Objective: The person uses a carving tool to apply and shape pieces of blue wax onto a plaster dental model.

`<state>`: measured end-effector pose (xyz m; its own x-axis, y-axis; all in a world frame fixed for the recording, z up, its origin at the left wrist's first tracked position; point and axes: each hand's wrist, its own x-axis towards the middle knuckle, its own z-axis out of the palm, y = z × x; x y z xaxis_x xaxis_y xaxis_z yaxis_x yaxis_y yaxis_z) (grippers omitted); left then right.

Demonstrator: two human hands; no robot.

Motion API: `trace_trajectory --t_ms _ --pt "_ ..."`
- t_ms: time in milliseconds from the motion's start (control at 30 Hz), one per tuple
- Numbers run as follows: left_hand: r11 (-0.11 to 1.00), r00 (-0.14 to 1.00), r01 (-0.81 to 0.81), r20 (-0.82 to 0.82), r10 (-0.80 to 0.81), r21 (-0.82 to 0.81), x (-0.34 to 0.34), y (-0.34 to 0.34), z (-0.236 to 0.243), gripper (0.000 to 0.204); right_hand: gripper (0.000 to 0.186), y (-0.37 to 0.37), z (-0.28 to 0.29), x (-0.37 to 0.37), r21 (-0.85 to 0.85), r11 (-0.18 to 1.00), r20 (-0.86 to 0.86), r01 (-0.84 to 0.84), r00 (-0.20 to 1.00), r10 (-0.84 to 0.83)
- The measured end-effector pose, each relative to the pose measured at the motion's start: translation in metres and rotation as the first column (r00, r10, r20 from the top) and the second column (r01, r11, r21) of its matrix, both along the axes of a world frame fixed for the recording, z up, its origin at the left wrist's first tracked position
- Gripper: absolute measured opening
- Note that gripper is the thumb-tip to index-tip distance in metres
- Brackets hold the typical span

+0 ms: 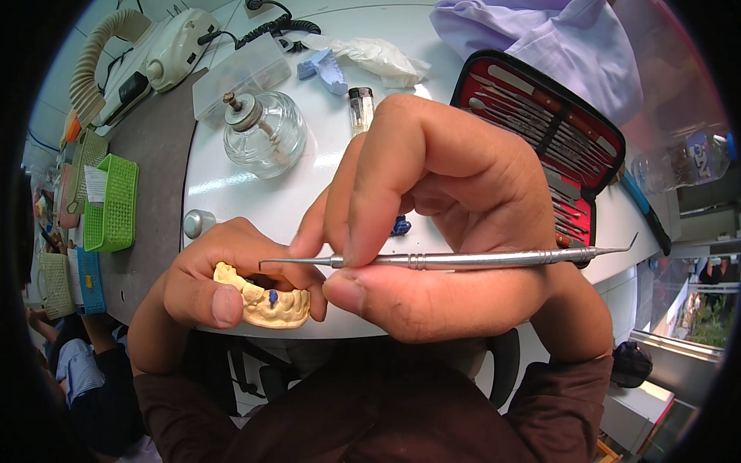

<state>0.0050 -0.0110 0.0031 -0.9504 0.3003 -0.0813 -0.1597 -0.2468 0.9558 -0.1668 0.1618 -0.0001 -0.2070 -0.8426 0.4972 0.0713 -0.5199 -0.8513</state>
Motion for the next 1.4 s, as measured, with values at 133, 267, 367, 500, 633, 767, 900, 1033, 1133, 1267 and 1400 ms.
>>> trace_trajectory --t_ms 133,267,367,500,633,767,900,1033,1133,1267,1400 --pt "0.998 0.997 0.021 0.073 -0.017 -0.057 0.001 -0.002 0.003 0.050 0.031 0.001 0.004 -0.005 0.071 0.983 -0.035 0.172 0.985 -0.170" --pt "0.988 0.995 -0.018 0.095 0.033 -0.151 0.001 0.002 0.003 0.072 0.034 0.002 0.005 -0.008 0.151 0.956 -0.027 0.252 0.968 -0.251" --pt "0.986 0.996 -0.009 0.087 0.024 -0.169 0.000 0.001 0.005 0.071 0.044 -0.005 0.010 -0.001 0.188 0.928 -0.042 0.323 0.946 -0.321" --pt "0.985 0.997 -0.002 0.077 0.015 -0.174 0.000 0.001 0.006 0.068 0.042 -0.013 0.006 -0.006 0.225 0.943 -0.040 0.245 0.969 -0.242" --pt "0.990 0.999 0.011 0.040 -0.006 -0.142 0.000 0.001 0.006 0.055 0.036 -0.018 0.004 -0.003 0.270 0.925 -0.162 0.267 0.960 -0.229" --pt "0.997 0.999 0.036 -0.002 -0.036 -0.065 0.001 0.000 0.004 0.035 0.042 -0.024 -0.001 0.001 0.271 0.932 -0.147 0.242 0.967 -0.208" --pt "0.990 0.999 0.024 0.041 -0.019 -0.141 0.001 0.001 0.005 0.061 0.043 -0.026 -0.002 0.001 0.284 0.932 -0.135 0.227 0.971 -0.195" --pt "0.990 0.999 0.023 0.033 -0.018 -0.141 0.002 0.002 0.006 0.062 0.042 -0.026 -0.002 0.002 0.280 0.931 -0.144 0.232 0.969 -0.199" --pt "0.991 0.999 0.027 0.029 -0.023 -0.134 0.002 0.002 0.006 0.063 0.043 -0.026 -0.002 0.001 0.275 0.933 -0.150 0.234 0.969 -0.198" --pt "0.990 0.999 0.030 0.024 -0.027 -0.135 0.002 0.002 0.006 0.063 0.043 -0.025 -0.001 0.001 0.280 0.930 -0.149 0.238 0.968 -0.202" --pt "0.989 0.999 0.031 0.024 -0.027 -0.143 0.002 0.002 0.006 0.063 0.043 -0.025 -0.001 0.001 0.280 0.931 -0.148 0.236 0.968 -0.201"
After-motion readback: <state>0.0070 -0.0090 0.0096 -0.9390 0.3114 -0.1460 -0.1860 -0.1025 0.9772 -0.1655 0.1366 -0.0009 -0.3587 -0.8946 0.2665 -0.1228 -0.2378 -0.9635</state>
